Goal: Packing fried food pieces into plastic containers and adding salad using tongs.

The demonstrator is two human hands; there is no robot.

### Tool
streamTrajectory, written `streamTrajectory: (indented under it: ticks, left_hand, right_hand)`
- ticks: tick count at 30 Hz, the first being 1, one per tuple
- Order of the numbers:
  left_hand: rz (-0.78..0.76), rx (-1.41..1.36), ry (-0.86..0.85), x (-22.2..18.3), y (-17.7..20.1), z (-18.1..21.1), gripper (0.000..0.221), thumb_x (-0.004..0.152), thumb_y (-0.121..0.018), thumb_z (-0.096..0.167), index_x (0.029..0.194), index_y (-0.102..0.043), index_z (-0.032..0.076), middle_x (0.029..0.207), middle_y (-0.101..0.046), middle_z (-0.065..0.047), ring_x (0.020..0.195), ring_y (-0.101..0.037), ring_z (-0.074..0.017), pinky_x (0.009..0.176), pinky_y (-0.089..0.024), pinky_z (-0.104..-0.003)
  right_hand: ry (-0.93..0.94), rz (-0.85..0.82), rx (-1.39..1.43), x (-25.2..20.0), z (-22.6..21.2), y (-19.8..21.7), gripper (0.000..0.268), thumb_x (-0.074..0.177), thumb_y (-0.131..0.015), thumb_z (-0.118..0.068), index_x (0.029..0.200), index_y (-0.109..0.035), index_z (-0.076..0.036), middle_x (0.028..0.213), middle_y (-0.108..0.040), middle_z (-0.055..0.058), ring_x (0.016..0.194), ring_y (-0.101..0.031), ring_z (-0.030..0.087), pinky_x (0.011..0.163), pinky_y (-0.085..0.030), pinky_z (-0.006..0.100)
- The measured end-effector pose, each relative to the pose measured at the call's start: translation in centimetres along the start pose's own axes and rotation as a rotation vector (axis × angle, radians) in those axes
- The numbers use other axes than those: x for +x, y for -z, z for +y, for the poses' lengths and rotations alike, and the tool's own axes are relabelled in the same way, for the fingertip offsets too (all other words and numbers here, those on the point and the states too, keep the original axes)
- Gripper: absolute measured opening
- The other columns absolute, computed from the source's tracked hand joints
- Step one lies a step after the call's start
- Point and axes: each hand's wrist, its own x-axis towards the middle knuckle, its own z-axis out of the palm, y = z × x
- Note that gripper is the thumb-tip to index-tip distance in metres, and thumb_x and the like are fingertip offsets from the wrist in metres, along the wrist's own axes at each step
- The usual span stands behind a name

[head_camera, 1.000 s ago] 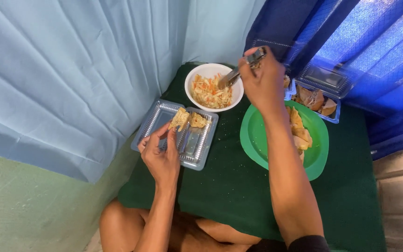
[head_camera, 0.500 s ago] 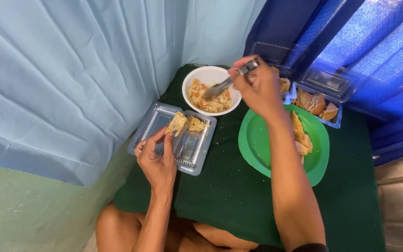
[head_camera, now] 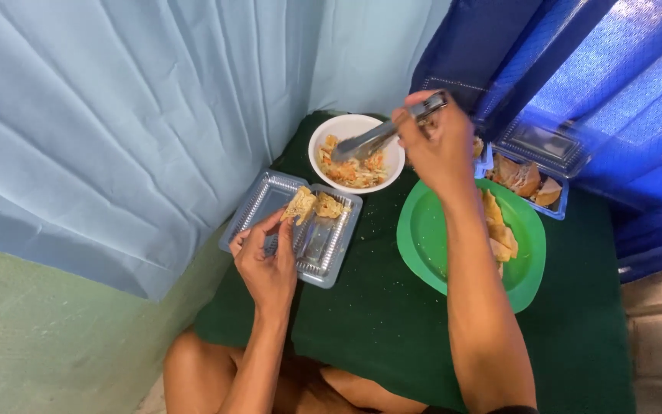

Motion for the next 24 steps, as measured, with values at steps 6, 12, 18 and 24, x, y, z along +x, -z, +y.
streamTrajectory:
  ticks: [6, 12, 18, 24]
  left_hand:
    - [0.007, -0.006, 0.001, 0.5, 0.0, 1.0, 0.009, 0.094, -0.080, 0.012, 0.103, -0.078, 0.012, 0.098, -0.081, 0.000, 0.086, -0.076, -0.0176, 0.094, -0.039, -0.032]
    - [-0.034, 0.011, -0.060, 2.7, 0.0, 1.2, 0.010, 0.096, -0.078, 0.013, 0.106, -0.076, 0.014, 0.099, -0.079, 0.000, 0.086, -0.075, -0.0200, 0.087, -0.045, -0.034]
    - [-0.446, -0.296, 0.065, 10.7, -5.2, -0.1, 0.011, 0.097, -0.075, 0.013, 0.107, -0.075, 0.010, 0.081, -0.074, -0.006, 0.074, -0.073, -0.0208, 0.073, -0.059, -0.035]
    - [-0.733, -0.424, 0.221, 13.6, -9.1, -5.3, 0.013, 0.102, -0.065, 0.007, 0.113, -0.071, 0.007, 0.096, -0.070, -0.011, 0.089, -0.069, -0.0220, 0.079, -0.062, -0.038]
  right_hand:
    - [0.100, 0.077, -0.142, -0.2, -0.2, 0.5, 0.016, 0.098, -0.073, -0.005, 0.111, -0.065, 0.000, 0.095, -0.075, 0.024, 0.074, -0.077, 0.033, 0.062, -0.060, 0.044]
    - [-0.090, 0.020, 0.105, 0.3, 1.1, 0.2, 0.019, 0.097, -0.072, -0.011, 0.111, -0.065, 0.001, 0.095, -0.072, 0.025, 0.075, -0.075, 0.026, 0.066, -0.067, 0.035]
    - [0.025, 0.096, -0.170, 0.8, -0.3, 3.0, 0.026, 0.100, -0.073, -0.020, 0.111, -0.065, 0.002, 0.097, -0.073, 0.027, 0.074, -0.077, 0.034, 0.060, -0.067, 0.043]
    - [-0.033, 0.046, -0.100, 1.1, 0.0, 3.5, 0.028, 0.100, -0.071, -0.019, 0.117, -0.061, 0.001, 0.101, -0.071, 0.025, 0.079, -0.075, 0.029, 0.068, -0.068, 0.036]
